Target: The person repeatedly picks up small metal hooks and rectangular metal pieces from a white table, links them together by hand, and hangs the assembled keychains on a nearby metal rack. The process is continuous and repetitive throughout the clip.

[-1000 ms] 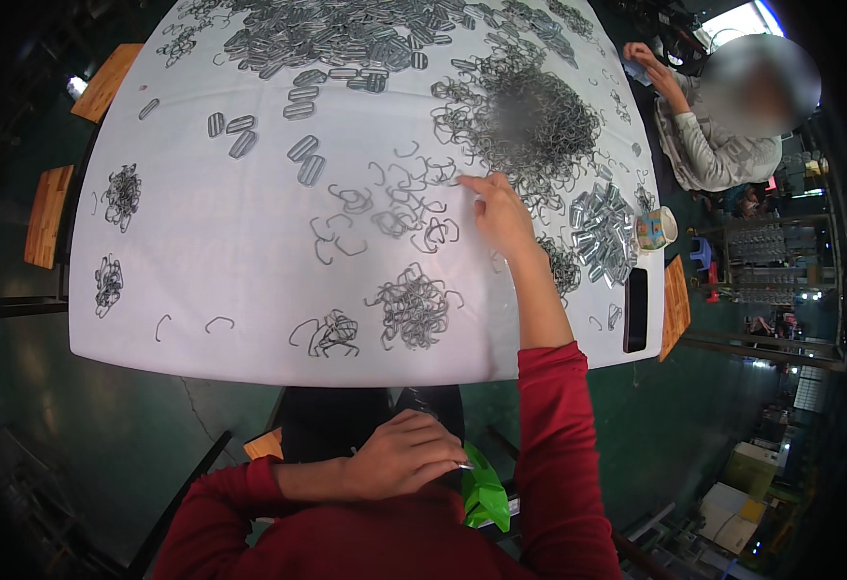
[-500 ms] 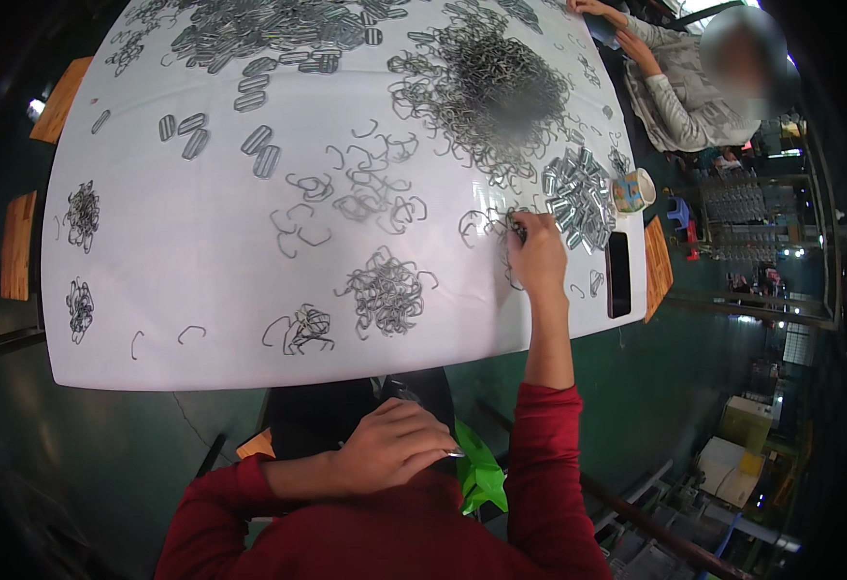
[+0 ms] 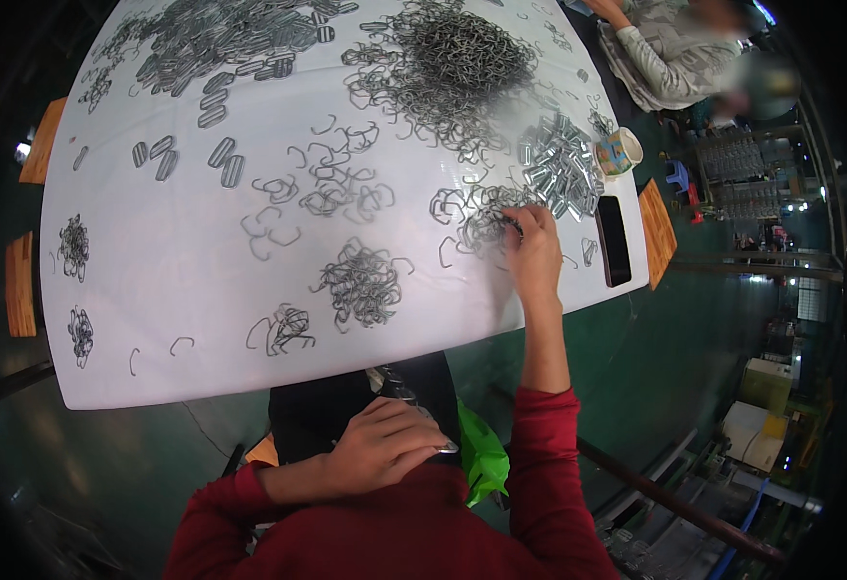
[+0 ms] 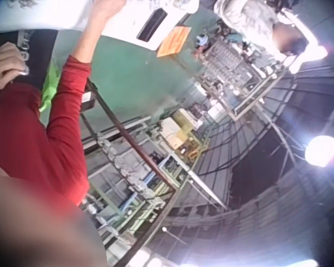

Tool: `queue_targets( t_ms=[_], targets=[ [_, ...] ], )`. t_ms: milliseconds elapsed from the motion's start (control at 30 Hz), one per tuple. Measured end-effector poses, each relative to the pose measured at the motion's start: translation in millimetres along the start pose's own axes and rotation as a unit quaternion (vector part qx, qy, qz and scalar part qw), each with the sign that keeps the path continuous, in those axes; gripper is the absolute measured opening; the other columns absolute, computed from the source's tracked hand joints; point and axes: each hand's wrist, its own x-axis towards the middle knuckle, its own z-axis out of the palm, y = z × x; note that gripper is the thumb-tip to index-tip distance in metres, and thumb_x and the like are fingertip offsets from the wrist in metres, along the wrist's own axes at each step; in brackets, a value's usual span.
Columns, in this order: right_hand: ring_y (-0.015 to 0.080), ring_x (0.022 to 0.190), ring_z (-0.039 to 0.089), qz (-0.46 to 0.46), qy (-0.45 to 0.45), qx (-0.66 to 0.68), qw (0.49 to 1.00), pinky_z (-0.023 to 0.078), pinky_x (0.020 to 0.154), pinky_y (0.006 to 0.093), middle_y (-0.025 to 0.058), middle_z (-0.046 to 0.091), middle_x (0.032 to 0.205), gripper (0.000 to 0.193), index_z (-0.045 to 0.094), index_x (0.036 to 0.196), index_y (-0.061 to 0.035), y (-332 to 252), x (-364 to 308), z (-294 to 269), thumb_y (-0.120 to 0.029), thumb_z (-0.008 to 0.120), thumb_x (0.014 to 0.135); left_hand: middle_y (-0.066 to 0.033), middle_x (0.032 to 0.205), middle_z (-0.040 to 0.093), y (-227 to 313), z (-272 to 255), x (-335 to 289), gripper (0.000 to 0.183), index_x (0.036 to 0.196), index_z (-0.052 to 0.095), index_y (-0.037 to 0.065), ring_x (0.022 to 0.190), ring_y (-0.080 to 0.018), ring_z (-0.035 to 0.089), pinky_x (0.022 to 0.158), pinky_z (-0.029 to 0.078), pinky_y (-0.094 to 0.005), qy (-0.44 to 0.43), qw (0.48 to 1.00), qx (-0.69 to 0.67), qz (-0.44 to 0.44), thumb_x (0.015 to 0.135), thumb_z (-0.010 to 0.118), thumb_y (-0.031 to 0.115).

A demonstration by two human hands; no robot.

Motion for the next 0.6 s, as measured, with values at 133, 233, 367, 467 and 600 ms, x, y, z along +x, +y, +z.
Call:
queue_targets(
  t_ms=[133, 233, 367, 467, 600],
  targets=[
    [0.0292, 0.091, 0.063, -0.108, -0.047, 0.114, 0.986, 0.053, 0.075, 0.0411, 0.0068, 0.063, 0.099, 0.022, 0.068, 0.089, -0.0114, -23, -31, 11, 0.003, 0.062, 0.074, -0.0010, 0.089, 0.068, 2, 3, 2, 0.017, 0.094, 0.069, 0.011, 0.082, -0.0169, 0.063, 0.076, 0.047, -0.0303, -0.002, 1.000, -0.010, -0.003, 0.078, 0.074, 0.008],
    [0.0288, 0.091, 0.062, -0.121, -0.054, 0.080, 0.988, 0.052, 0.077, 0.0401, 0.0069, 0.062, 0.098, 0.023, 0.067, 0.088, -0.0111, -27, -42, 14, 0.005, 0.059, 0.073, -0.0010, 0.088, 0.068, 2, 5, 3, 0.018, 0.095, 0.069, 0.011, 0.081, -0.0170, 0.064, 0.075, 0.048, -0.0306, -0.008, 1.000, -0.004, -0.004, 0.078, 0.074, 0.007],
    [0.0284, 0.094, 0.060, -0.014, 0.035, 0.013, 0.999, 0.051, 0.081, 0.0395, 0.0080, 0.062, 0.100, 0.026, 0.068, 0.092, -0.0108, -17, -29, 11, 0.005, 0.059, 0.074, -0.0012, 0.088, 0.068, 4, 6, 3, 0.017, 0.094, 0.070, 0.011, 0.081, -0.0176, 0.064, 0.075, 0.049, -0.0312, -0.018, 1.000, 0.001, -0.008, 0.078, 0.074, 0.007],
    [0.0285, 0.097, 0.059, -0.002, 0.107, -0.034, 0.994, 0.051, 0.080, 0.0405, 0.0087, 0.061, 0.103, 0.028, 0.069, 0.097, -0.0099, -8, -13, 7, 0.005, 0.058, 0.075, -0.0015, 0.088, 0.068, 7, 7, 5, 0.017, 0.094, 0.070, 0.011, 0.081, -0.0183, 0.065, 0.075, 0.049, -0.0315, -0.023, 1.000, 0.003, -0.012, 0.078, 0.074, 0.007],
    [0.0312, 0.093, 0.061, 0.024, -0.031, 0.085, 0.996, 0.049, 0.082, 0.0404, 0.0101, 0.062, 0.103, 0.029, 0.069, 0.100, -0.0084, -5, -14, 3, 0.003, 0.056, 0.077, -0.0020, 0.088, 0.068, 9, 10, 8, 0.017, 0.093, 0.070, 0.010, 0.083, -0.0189, 0.066, 0.075, 0.049, -0.0315, -0.024, 1.000, -0.004, -0.010, 0.077, 0.074, 0.005]
  ],
)
